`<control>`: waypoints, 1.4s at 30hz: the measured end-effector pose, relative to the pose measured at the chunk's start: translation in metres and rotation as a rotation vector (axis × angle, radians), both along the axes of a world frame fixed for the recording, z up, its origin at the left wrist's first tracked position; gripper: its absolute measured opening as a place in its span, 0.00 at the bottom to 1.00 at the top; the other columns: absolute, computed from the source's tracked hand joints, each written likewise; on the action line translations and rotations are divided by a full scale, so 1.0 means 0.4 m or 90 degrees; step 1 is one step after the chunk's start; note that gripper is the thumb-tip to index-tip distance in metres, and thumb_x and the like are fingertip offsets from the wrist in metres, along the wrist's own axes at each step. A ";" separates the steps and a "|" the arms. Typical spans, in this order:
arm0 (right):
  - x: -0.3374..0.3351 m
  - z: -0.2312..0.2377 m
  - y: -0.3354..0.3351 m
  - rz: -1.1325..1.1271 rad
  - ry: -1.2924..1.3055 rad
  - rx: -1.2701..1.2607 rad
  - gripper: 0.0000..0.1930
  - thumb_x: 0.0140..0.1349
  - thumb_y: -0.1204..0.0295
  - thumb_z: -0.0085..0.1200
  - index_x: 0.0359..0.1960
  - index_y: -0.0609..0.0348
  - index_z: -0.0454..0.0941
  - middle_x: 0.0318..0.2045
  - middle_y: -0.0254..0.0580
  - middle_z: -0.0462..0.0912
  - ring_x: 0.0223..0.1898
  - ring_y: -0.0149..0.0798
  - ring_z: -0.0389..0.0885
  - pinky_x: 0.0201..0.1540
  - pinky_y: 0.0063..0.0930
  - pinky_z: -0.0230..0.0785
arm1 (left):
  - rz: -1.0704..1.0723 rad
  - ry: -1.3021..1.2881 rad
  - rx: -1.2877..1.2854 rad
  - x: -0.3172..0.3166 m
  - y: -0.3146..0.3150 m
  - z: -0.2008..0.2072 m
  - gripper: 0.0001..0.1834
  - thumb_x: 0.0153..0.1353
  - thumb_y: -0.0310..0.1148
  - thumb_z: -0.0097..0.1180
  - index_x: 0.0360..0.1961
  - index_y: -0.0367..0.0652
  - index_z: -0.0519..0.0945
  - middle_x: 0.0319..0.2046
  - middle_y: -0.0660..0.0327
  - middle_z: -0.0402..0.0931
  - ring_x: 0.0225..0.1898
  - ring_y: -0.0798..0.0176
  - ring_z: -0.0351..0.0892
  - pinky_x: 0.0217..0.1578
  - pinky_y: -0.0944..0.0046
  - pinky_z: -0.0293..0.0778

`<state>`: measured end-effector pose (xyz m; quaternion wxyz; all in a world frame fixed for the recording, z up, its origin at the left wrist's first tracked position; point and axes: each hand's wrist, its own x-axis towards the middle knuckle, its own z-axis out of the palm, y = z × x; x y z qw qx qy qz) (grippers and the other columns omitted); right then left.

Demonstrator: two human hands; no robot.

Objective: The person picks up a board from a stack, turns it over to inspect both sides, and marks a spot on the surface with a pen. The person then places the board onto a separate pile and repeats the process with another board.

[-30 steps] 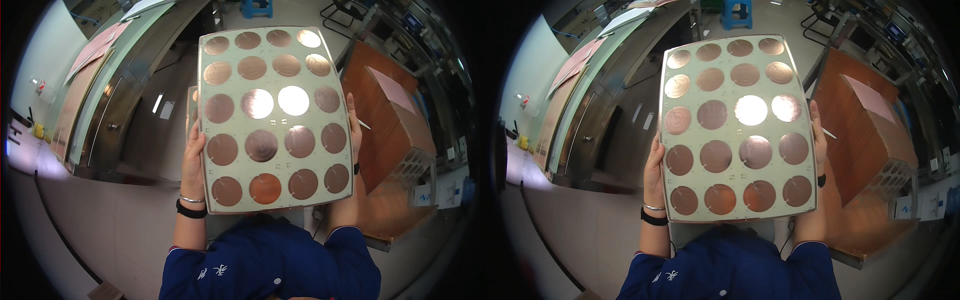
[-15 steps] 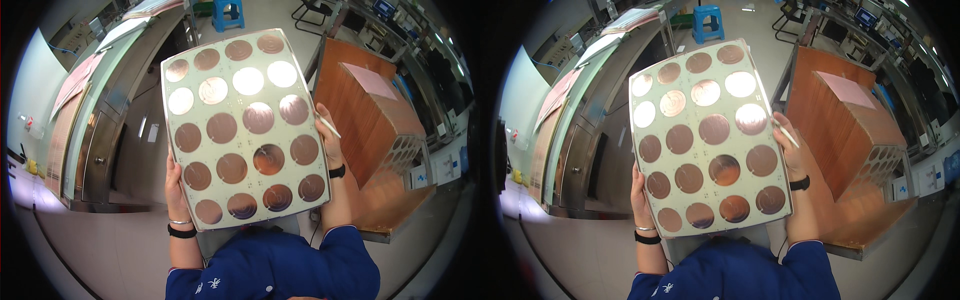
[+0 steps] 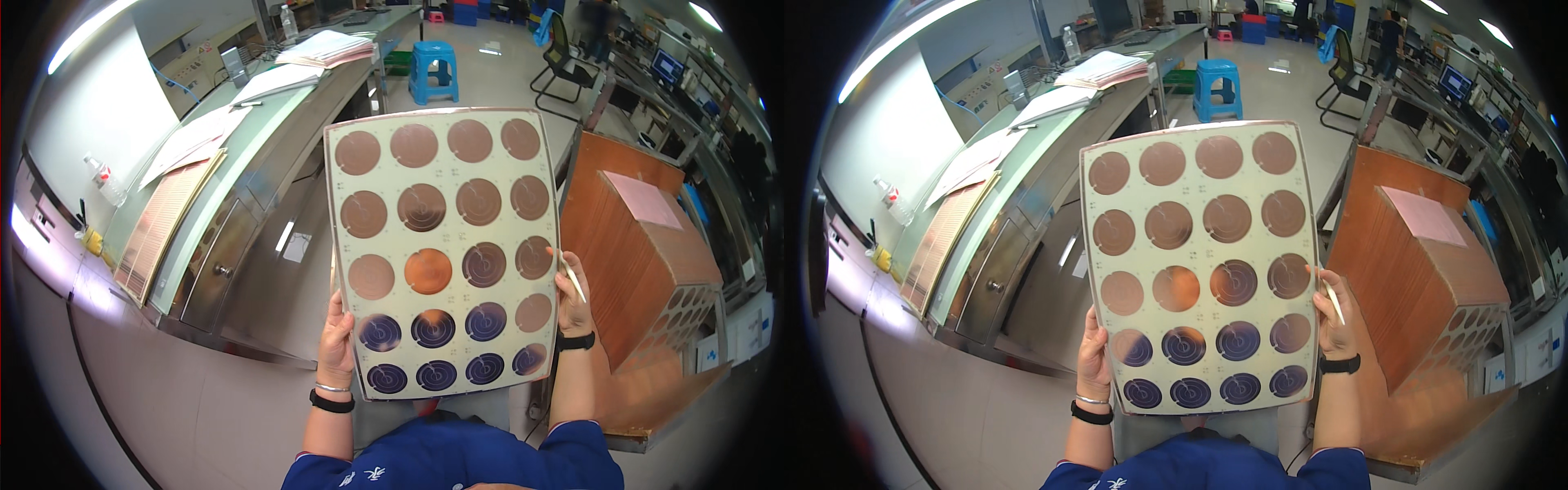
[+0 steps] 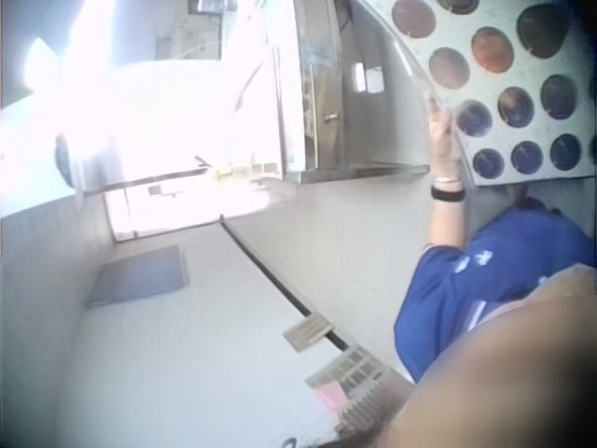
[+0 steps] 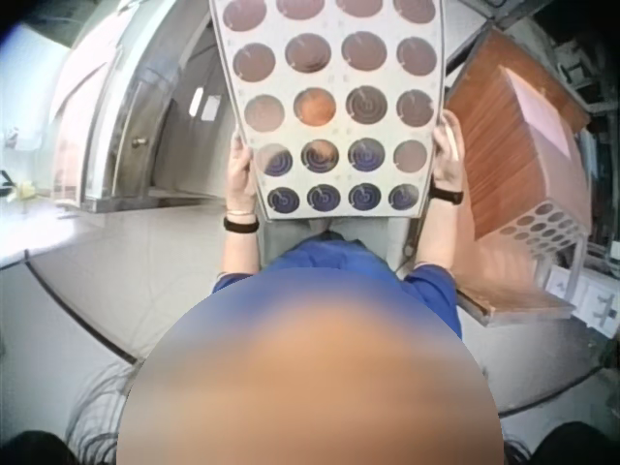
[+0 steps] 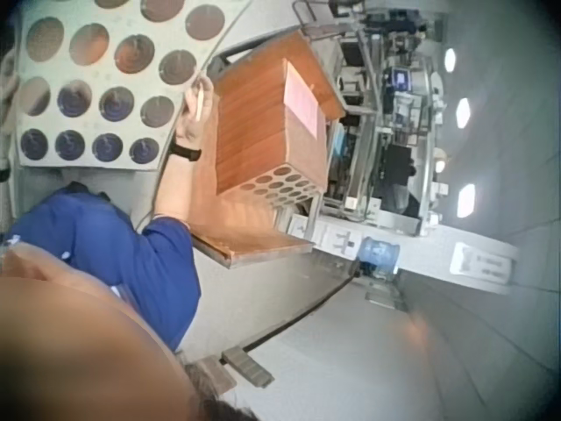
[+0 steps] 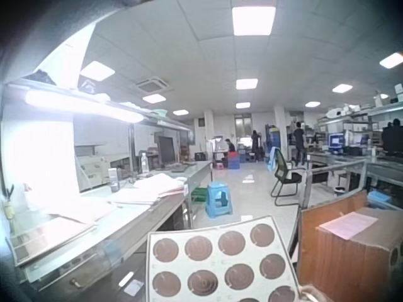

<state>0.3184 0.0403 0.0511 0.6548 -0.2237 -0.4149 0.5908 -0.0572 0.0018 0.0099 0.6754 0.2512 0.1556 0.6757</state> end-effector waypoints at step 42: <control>0.095 0.048 -0.046 -0.234 -0.384 0.007 0.08 0.65 0.66 0.49 0.37 0.57 0.71 0.28 0.23 0.68 0.29 0.19 0.63 0.34 0.13 0.57 | 0.269 0.214 -0.053 -0.162 -0.058 -0.018 0.10 0.66 0.31 0.47 0.46 0.39 0.70 0.44 0.61 0.74 0.46 0.70 0.72 0.50 0.69 0.68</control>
